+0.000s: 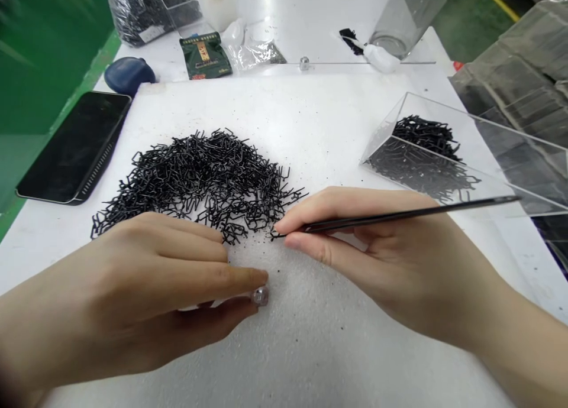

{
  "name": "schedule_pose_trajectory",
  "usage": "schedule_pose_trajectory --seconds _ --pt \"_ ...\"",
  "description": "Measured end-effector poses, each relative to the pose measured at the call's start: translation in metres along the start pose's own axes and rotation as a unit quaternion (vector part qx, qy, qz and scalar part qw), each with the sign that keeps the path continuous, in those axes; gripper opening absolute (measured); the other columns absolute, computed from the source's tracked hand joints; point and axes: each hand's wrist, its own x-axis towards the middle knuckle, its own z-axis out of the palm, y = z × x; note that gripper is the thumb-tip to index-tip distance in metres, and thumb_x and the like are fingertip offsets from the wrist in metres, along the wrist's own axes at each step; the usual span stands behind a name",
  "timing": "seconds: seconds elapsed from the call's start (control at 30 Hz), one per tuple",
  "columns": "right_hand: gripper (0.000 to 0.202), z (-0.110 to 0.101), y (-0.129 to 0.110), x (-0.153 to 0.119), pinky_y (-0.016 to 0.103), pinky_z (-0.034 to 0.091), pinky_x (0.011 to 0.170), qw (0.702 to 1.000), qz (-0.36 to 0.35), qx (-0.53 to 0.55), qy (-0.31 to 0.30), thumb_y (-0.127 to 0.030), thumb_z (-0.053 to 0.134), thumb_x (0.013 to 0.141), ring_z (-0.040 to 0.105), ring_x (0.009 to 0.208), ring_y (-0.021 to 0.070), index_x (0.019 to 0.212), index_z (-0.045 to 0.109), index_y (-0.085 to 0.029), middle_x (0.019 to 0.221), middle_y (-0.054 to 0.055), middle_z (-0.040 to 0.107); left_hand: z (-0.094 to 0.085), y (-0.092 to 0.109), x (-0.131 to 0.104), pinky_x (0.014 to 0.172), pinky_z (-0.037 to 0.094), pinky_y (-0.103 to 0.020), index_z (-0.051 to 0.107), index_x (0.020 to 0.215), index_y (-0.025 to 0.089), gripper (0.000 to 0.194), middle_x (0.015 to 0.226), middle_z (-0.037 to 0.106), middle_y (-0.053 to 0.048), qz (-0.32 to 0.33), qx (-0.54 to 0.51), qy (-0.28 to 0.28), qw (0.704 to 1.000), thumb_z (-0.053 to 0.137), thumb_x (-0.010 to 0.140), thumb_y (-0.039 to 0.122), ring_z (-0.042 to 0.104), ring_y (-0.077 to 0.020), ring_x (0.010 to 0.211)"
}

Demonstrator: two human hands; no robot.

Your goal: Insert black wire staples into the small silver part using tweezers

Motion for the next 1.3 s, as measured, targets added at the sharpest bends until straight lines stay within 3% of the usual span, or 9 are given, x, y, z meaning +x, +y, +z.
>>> schedule_pose_trajectory --seconds 0.17,0.3,0.47,0.7,0.87,1.0,1.3 --pt "0.008 -0.0029 0.0016 0.0003 0.028 0.075 0.076 1.000 0.005 0.011 0.010 -0.038 0.094 0.101 0.089 0.095 0.0225 0.106 0.093 -0.045 0.106 -0.005 0.092 0.0030 0.0019 0.0015 0.055 0.036 -0.036 0.072 0.073 0.017 0.033 0.064 0.065 0.001 -0.008 0.033 0.034 0.999 0.070 0.104 0.005 0.051 -0.0125 0.055" --pt "0.010 -0.0046 -0.0015 -0.0027 0.033 0.076 0.081 0.996 0.006 0.064 -0.055 -0.036 0.091 0.103 0.090 0.103 0.0271 0.109 0.091 -0.043 0.106 -0.002 0.092 0.0037 0.0016 -0.0002 0.055 0.036 -0.036 0.066 0.069 0.020 0.037 0.063 0.065 0.002 -0.027 0.034 0.045 0.998 0.071 0.103 0.005 0.052 -0.0116 0.053" --pt "0.009 -0.0066 -0.0068 -0.0029 0.024 0.073 0.079 0.985 0.011 0.107 -0.135 -0.033 0.089 0.105 0.089 0.098 0.0210 0.107 0.090 -0.042 0.102 -0.002 0.091 0.0030 0.0024 0.0003 0.055 0.036 -0.036 0.060 0.066 0.021 0.042 0.060 0.062 0.002 -0.035 0.032 0.043 0.998 0.072 0.103 0.006 0.049 -0.0109 0.052" --pt "0.007 -0.0047 -0.0072 0.0007 0.019 0.072 0.087 0.985 0.012 0.105 -0.137 -0.034 0.090 0.105 0.090 0.098 0.0172 0.102 0.088 -0.040 0.103 -0.004 0.091 0.0002 0.0019 0.0046 0.055 0.034 -0.034 0.061 0.064 0.018 0.042 0.060 0.058 0.004 -0.036 0.022 0.034 0.999 0.068 0.104 0.004 0.047 -0.0086 0.052" --pt "0.019 -0.0062 -0.0056 -0.0007 0.021 0.073 0.089 0.984 0.005 0.103 -0.147 -0.024 0.087 0.104 0.090 0.103 0.0192 0.108 0.089 -0.042 0.108 -0.003 0.092 0.0005 0.0019 0.0051 0.053 0.032 -0.033 0.063 0.065 0.017 0.041 0.059 0.055 0.005 -0.018 0.011 0.035 0.999 0.069 0.104 0.005 0.043 -0.0075 0.052" --pt "0.019 -0.0084 -0.0030 -0.0015 0.023 0.073 0.089 0.982 0.007 0.109 -0.155 -0.024 0.087 0.104 0.089 0.105 0.0203 0.109 0.090 -0.042 0.108 -0.002 0.091 -0.0002 0.0043 0.0074 0.053 0.033 -0.031 0.062 0.065 0.017 0.040 0.061 0.056 0.005 -0.043 0.032 0.028 0.998 0.073 0.101 0.003 0.044 -0.0072 0.053" --pt "0.026 -0.0086 -0.0040 -0.0020 0.033 0.077 0.084 0.983 0.008 0.119 -0.142 -0.021 0.091 0.099 0.091 0.101 0.0277 0.110 0.094 -0.044 0.105 0.001 0.092 0.0010 0.0045 0.0039 0.052 0.033 -0.034 0.053 0.065 0.021 0.044 0.059 0.058 0.004 -0.034 0.028 0.031 0.999 0.070 0.103 0.006 0.046 -0.0091 0.051"
